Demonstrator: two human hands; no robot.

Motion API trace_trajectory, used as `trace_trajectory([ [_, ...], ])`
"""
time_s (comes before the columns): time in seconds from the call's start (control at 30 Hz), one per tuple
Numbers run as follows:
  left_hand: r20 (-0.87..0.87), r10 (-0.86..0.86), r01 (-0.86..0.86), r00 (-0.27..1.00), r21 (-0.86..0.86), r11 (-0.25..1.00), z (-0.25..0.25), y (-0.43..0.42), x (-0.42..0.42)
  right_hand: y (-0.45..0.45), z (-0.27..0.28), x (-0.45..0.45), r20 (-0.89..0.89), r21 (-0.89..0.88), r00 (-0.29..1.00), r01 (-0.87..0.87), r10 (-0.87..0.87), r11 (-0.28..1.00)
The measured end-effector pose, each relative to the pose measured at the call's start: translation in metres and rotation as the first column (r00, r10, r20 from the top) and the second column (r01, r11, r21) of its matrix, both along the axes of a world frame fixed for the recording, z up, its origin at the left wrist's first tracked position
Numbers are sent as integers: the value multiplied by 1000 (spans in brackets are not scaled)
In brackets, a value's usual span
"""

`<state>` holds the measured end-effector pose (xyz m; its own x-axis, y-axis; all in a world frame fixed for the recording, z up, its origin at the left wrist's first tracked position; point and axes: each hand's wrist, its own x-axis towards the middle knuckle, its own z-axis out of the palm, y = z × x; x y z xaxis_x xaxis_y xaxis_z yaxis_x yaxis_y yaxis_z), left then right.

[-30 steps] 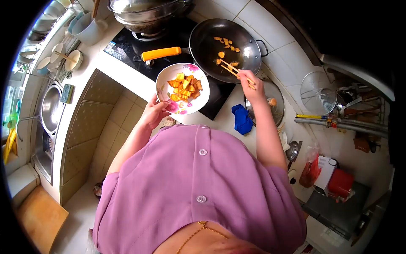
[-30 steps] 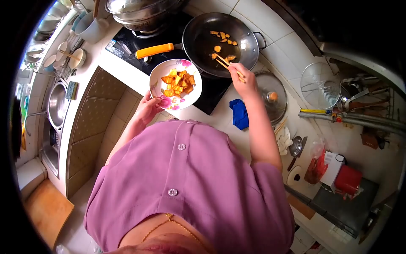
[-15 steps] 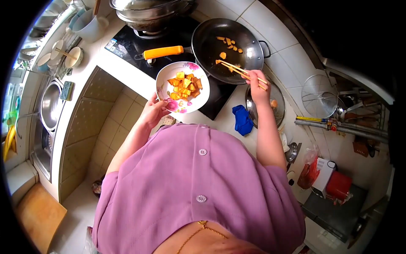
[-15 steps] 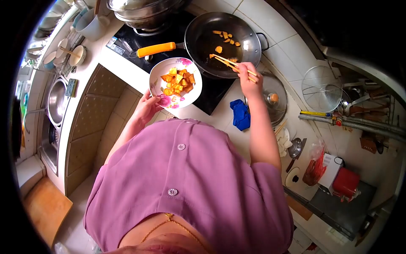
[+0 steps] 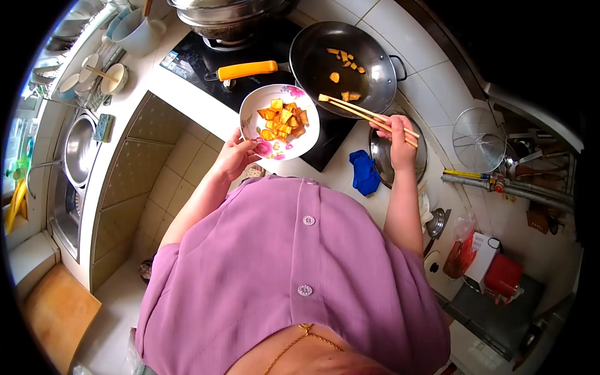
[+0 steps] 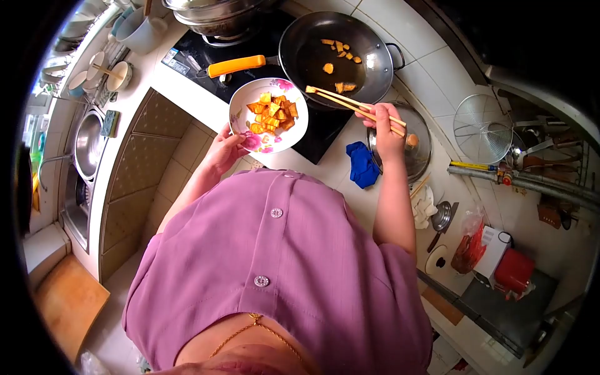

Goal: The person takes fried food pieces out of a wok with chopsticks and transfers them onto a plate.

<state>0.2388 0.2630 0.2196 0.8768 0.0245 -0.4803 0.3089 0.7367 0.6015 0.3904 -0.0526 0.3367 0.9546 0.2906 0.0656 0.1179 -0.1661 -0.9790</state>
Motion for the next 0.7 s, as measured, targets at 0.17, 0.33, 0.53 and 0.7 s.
trace_trajectory([
  [0.17,-28,-13,13,1000,18,1000,-7,1,1,28,6,-24,-53,43,981,-186,189,982],
  [0.33,-11,-18,18,1000,7,1000,-6,1,0,32,-2,6,115,-45,992,-37,42,998],
  [0.53,1,-17,17,1000,-5,1000,0,2,0,39,-53,62,430,-351,896,50,114,935],
  [0.7,1,-10,10,1000,-3,1000,1,2,0,42,-61,67,533,-418,835,119,138,901],
])
